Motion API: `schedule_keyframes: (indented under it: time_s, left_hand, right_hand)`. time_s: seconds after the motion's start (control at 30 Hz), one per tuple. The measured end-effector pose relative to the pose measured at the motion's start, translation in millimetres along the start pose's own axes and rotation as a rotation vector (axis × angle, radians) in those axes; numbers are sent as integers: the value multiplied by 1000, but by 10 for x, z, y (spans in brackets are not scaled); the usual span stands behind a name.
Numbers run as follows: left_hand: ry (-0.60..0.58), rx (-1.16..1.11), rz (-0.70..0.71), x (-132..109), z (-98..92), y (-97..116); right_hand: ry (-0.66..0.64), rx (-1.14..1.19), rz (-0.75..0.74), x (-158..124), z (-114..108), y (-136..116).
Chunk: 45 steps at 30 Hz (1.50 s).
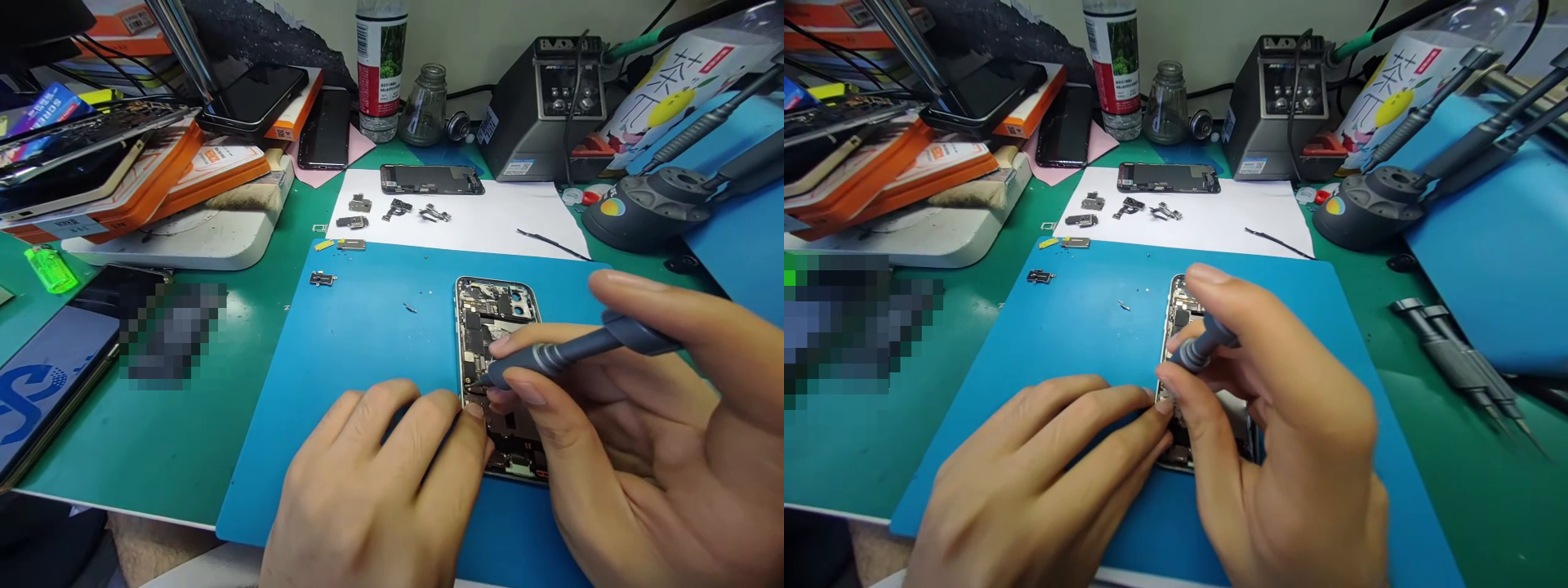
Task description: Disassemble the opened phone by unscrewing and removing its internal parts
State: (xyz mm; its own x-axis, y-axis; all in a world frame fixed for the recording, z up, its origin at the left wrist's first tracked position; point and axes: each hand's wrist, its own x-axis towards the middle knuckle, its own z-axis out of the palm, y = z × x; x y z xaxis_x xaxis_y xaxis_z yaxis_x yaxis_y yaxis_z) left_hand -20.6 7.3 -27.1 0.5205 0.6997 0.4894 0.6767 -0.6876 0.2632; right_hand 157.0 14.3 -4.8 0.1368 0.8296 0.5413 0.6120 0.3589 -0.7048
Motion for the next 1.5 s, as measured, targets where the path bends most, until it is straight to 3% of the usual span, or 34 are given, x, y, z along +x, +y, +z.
schedule_keyframes:
  time_s: [0.3,0.47,0.67,0.97,1.23,1.4,1.5]
  left_hand:
    - [4,4,6,8,-7,3]
    - [3,9,15,-2,-11,1]
    - [-4,8,18,-9,-16,-6]
    - [-11,3,27,-24,-18,-7]
    - [5,-17,-13,4,-18,12]
    - [36,-20,-9,27,-6,13]
    - [25,-23,-12,37,-13,21]
  right_hand:
    - [-2,-5,47,-38,-18,-10]
    - [-64,38,-76,-5,-36,62]
    - [28,-17,91,-59,-13,-67]
    - [17,-165,-57,-44,-100,107]
    - [-80,-30,-89,-121,-114,66]
    - [-25,-60,-116,-31,-92,77]
    - [-60,-24,-90,-25,-94,72]
